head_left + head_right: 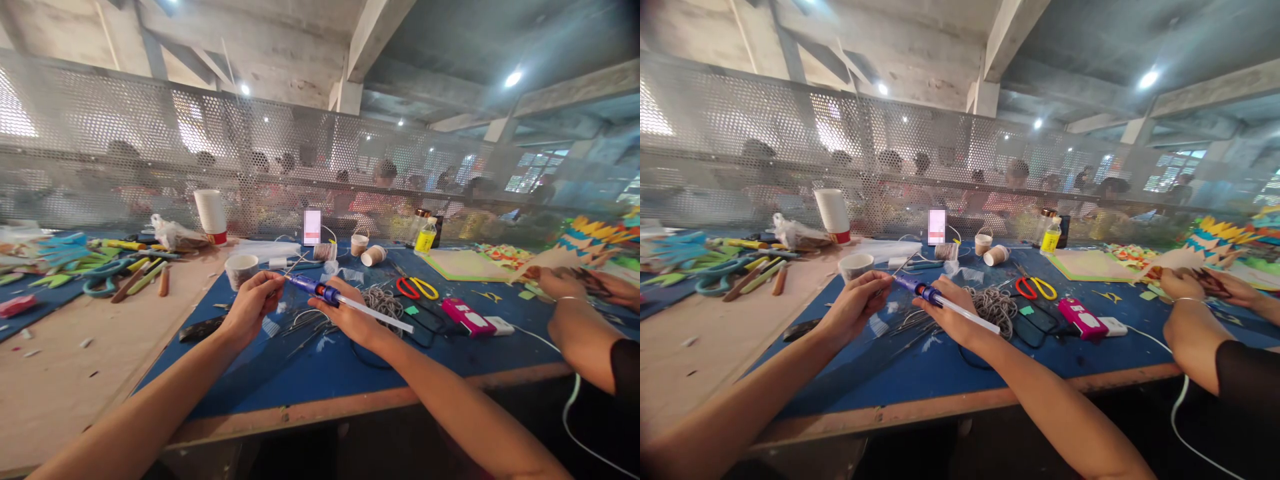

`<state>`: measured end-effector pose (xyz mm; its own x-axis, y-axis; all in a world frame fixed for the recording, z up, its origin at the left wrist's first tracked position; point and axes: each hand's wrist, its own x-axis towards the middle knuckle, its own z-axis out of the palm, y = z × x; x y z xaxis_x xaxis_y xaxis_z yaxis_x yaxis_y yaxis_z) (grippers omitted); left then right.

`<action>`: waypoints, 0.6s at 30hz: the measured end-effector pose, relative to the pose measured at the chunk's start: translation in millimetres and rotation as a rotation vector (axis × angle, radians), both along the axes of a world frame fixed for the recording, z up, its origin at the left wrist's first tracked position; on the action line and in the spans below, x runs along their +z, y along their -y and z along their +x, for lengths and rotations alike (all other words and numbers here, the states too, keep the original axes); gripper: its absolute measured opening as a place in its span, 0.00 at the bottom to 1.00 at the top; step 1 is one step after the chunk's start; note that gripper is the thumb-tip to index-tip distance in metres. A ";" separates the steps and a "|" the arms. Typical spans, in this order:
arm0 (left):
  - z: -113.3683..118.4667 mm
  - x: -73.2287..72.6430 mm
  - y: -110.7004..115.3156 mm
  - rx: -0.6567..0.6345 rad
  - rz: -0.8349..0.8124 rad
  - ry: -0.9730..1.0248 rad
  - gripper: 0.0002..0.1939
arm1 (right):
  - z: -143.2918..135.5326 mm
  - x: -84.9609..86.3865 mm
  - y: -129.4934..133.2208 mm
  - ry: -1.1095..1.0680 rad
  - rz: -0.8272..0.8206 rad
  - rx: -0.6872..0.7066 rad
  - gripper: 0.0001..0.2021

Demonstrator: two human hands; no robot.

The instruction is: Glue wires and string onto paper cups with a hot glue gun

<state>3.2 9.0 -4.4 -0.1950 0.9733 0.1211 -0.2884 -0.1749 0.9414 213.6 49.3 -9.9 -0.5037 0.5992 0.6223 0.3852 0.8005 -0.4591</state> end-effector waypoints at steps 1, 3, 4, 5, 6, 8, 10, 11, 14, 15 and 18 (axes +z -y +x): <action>0.1 0.1 0.0 0.000 -0.003 0.000 0.12 | 0.1 0.4 0.4 0.003 -0.002 -0.004 0.15; 0.2 0.2 0.0 -0.001 -0.003 0.003 0.12 | 0.3 0.9 1.1 0.006 -0.008 -0.010 0.15; 0.2 0.3 0.1 -0.003 -0.002 0.005 0.12 | 0.4 1.0 1.4 0.006 -0.009 -0.011 0.15; 0.2 0.3 0.2 -0.004 -0.002 0.005 0.12 | 0.4 1.2 1.6 0.006 -0.010 -0.011 0.15; 0.1 0.3 0.2 -0.002 -0.003 0.004 0.12 | 0.5 1.2 1.8 0.005 -0.009 -0.011 0.15; 0.0 0.3 0.3 0.003 -0.003 0.001 0.12 | 0.5 1.3 2.2 0.003 -0.005 -0.016 0.15; 0.0 0.6 0.3 0.009 -0.002 -0.001 0.12 | 0.6 1.2 2.5 0.002 0.000 -0.022 0.15; 0.0 0.7 0.3 0.009 -0.003 -0.002 0.12 | 0.6 1.1 2.6 0.003 0.003 -0.025 0.15; -0.1 0.6 0.2 0.007 -0.005 -0.005 0.12 | 0.8 1.1 2.7 0.012 0.009 -0.032 0.16; -0.2 0.3 0.1 0.005 -0.004 -0.006 0.12 | 0.8 1.1 2.7 0.015 0.008 -0.035 0.16; -1.0 -0.8 -0.3 0.000 0.000 -0.005 0.12 | 0.7 1.0 2.5 0.019 0.002 -0.040 0.16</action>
